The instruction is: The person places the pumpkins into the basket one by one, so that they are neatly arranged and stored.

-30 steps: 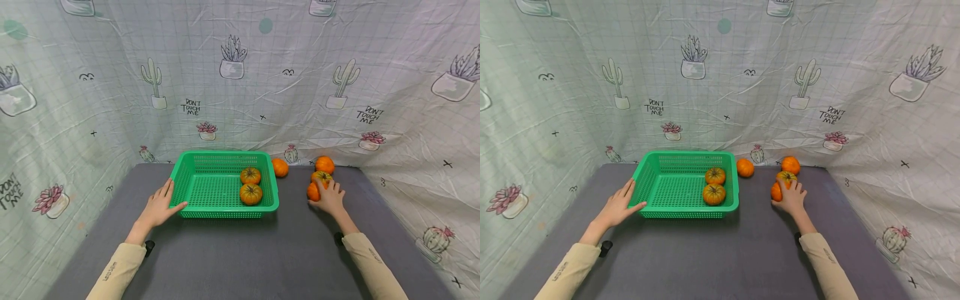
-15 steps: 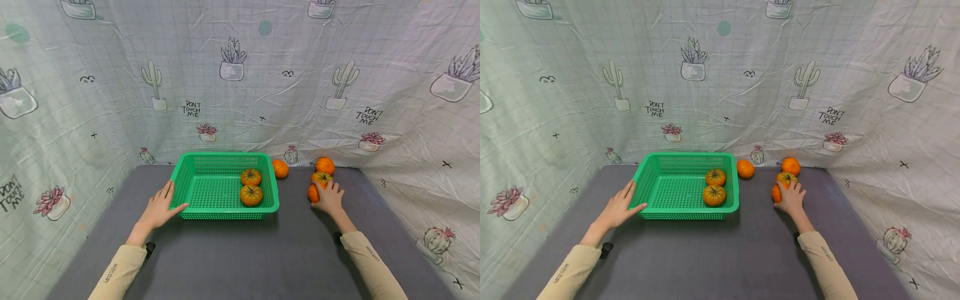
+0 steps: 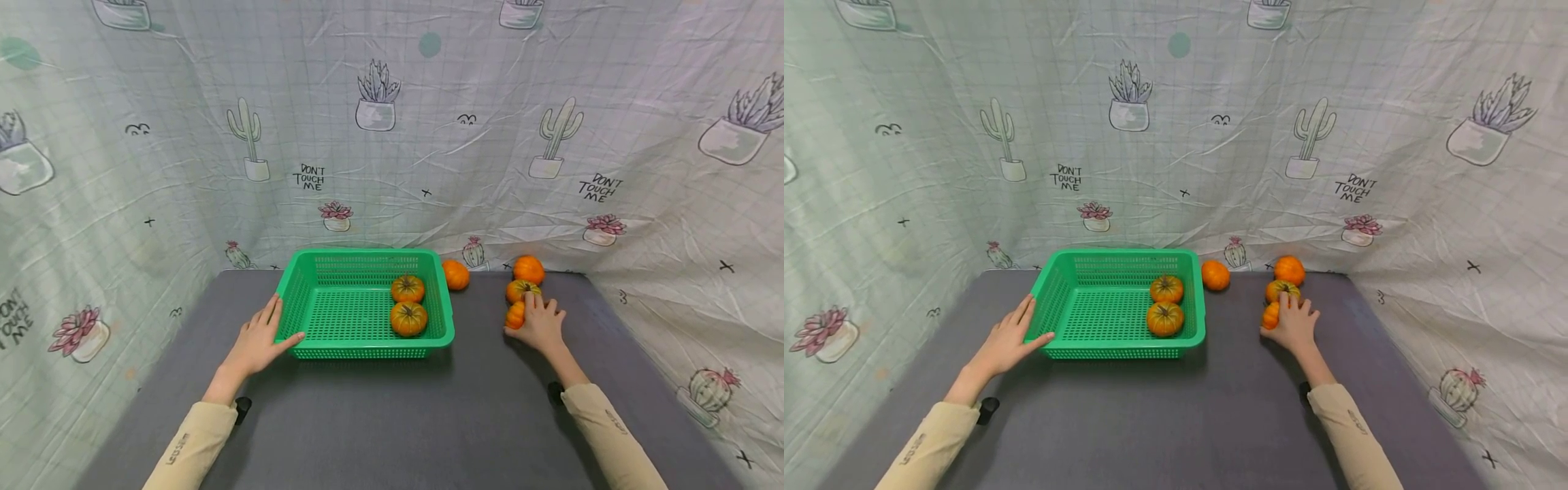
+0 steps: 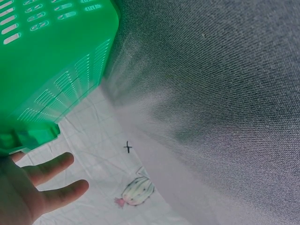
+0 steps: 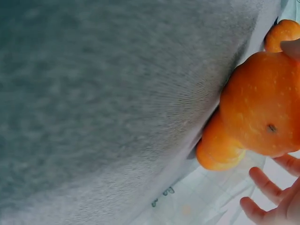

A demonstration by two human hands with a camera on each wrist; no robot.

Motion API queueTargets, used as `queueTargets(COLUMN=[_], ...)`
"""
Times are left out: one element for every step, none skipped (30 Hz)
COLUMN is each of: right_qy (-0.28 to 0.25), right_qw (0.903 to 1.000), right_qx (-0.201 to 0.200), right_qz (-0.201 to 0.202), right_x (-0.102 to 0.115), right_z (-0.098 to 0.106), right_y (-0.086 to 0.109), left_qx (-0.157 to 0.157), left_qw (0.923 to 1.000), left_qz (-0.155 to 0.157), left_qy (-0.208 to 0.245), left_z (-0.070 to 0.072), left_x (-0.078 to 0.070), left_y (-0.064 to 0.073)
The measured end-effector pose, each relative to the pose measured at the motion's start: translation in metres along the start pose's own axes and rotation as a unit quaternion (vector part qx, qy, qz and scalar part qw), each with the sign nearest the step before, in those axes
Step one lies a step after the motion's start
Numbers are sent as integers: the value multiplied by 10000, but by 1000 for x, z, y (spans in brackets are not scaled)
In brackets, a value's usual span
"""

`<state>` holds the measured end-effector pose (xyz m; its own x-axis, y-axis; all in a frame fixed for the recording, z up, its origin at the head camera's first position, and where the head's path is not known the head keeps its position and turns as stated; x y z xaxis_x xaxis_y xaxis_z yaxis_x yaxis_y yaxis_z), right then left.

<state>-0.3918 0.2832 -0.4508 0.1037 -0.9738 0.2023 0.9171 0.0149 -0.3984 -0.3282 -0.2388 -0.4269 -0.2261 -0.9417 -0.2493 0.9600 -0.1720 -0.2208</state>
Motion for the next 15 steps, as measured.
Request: queueTargets(right_qy=[-44,-85,-111,-136,-151,-148,-147,-122,-69,-33,20,74,119,172,200], right_qw=[10000,10000,9999,9999,9999,9998,9998,9997,9996,9994,9991,9986,9982,9976,9972], right_qx=[5,10,22,31,50,80,118,182,262,343,431,518,594,664,719], right_qz=[2,-3,-24,-31,-40,-51,-65,-71,-61,-40,-28,-4,21,46,57], right_x=[0,0,-1,-1,-2,-2,-3,-3,-3,-3,-3,-3,-2,-2,-2], right_z=[1,2,3,4,5,6,7,7,7,7,7,6,5,4,3], right_y=[1,1,2,3,3,4,5,5,6,6,7,7,8,8,8], left_qx=[-1,-3,-6,-9,-13,-15,-13,-11,-7,-6,-4,-1,4,6,13], left_qw=[10000,10000,10000,10000,10000,10000,10000,10000,10000,10000,10000,10000,10000,10000,10000], left_qz=[-3,-6,-11,-13,-16,-19,-22,-25,-26,-25,-28,-29,-29,-29,-27], left_qy=[-5,0,-2,-4,-4,-1,-9,-8,-9,-10,-12,-13,-20,-13,-18], left_z=[0,0,0,0,0,0,0,0,0,0,0,0,-1,-1,-1], left_x=[0,0,0,0,0,0,0,0,0,0,0,0,0,0,0], left_y=[0,0,0,0,0,0,0,0,0,0,0,0,0,0,0])
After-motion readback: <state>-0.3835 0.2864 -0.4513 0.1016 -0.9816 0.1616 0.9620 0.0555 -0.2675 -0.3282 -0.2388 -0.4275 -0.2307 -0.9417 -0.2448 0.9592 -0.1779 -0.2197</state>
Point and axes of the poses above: each hand's wrist, its own y-axis away from the middle knuckle, its own z-axis out of the back of the hand, x = y × z, the point moved 9 cm from there along -y, towards the middle knuckle, and after that the axes turned 5 degrees about -x, right-handed, at the moved point
